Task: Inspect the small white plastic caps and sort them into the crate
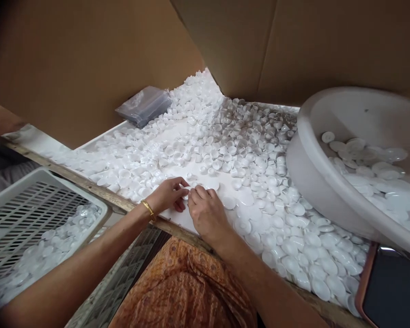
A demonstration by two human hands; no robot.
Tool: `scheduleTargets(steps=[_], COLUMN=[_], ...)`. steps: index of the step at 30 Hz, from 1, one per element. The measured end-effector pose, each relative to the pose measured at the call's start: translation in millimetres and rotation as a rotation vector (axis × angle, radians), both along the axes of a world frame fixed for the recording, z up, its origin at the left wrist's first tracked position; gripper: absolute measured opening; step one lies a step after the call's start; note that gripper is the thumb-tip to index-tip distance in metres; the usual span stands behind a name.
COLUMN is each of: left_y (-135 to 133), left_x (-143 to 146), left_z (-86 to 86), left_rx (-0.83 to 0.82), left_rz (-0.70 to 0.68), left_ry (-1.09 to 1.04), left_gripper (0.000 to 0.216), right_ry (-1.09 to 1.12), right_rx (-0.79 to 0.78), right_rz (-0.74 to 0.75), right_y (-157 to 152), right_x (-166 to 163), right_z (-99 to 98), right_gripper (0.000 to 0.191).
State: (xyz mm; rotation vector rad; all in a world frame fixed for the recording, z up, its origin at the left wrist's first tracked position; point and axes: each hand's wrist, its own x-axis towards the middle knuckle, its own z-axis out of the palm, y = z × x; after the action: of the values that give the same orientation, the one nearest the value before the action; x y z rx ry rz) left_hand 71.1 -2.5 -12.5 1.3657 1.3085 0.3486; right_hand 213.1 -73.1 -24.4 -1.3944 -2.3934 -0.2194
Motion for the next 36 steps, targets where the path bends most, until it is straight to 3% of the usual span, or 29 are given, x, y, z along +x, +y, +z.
scheduleTargets(steps=[7, 11, 13, 15, 17, 20, 22, 26, 30, 33, 36], left_y=[-2, -17, -30, -47, -65, -87, -94, -96, -87, -65, -31], left_x=[5, 9, 12, 19, 31, 59, 80, 105, 86, 52, 22], left_z=[10.5, 17.9, 22.4, 27.6, 31.6, 30.3, 25.1, 16.6, 22.4, 32.9, 36.2], left_rx=[-0.043, -0.041, 0.153, 0.512, 0.787, 0.805, 0.747, 0.610, 0.576, 0.658, 0.896], left_rz=[-0.009, -0.108, -0.157, -0.178, -0.282, -0.565, -0.639, -0.626, -0.586, -0.407, -0.161], left_ry=[0.037, 0.111, 0.268, 0.446, 0.505, 0.503, 0.548, 0.567, 0.403, 0.279, 0.369], left_gripper=[0.007, 0.002, 0.009, 0.022, 0.023, 0.020, 0.028, 0.036, 0.017, 0.010, 0.013], right_ry=[0.085, 0.322, 0.461, 0.509, 0.472, 0.389, 0.362, 0.335, 0.392, 0.429, 0.353], right_rx=[-0.147, -0.209, -0.202, -0.219, -0.284, -0.389, -0.403, -0.367, -0.314, -0.277, -0.262], right_rz=[-0.005, -0.029, -0.142, -0.273, -0.360, -0.406, -0.418, -0.414, -0.374, -0.338, -0.285], right_y=[2, -10, -22, -36, -48, -56, -56, -50, -38, -22, 0], right_x=[0, 35, 63, 87, 102, 101, 94, 84, 85, 77, 54], right_z=[10.9, 28.1, 36.7, 41.5, 40.9, 33.3, 28.4, 25.6, 29.8, 35.5, 39.0], right_gripper=[0.020, 0.023, 0.023, 0.021, 0.018, 0.016, 0.017, 0.016, 0.017, 0.017, 0.019])
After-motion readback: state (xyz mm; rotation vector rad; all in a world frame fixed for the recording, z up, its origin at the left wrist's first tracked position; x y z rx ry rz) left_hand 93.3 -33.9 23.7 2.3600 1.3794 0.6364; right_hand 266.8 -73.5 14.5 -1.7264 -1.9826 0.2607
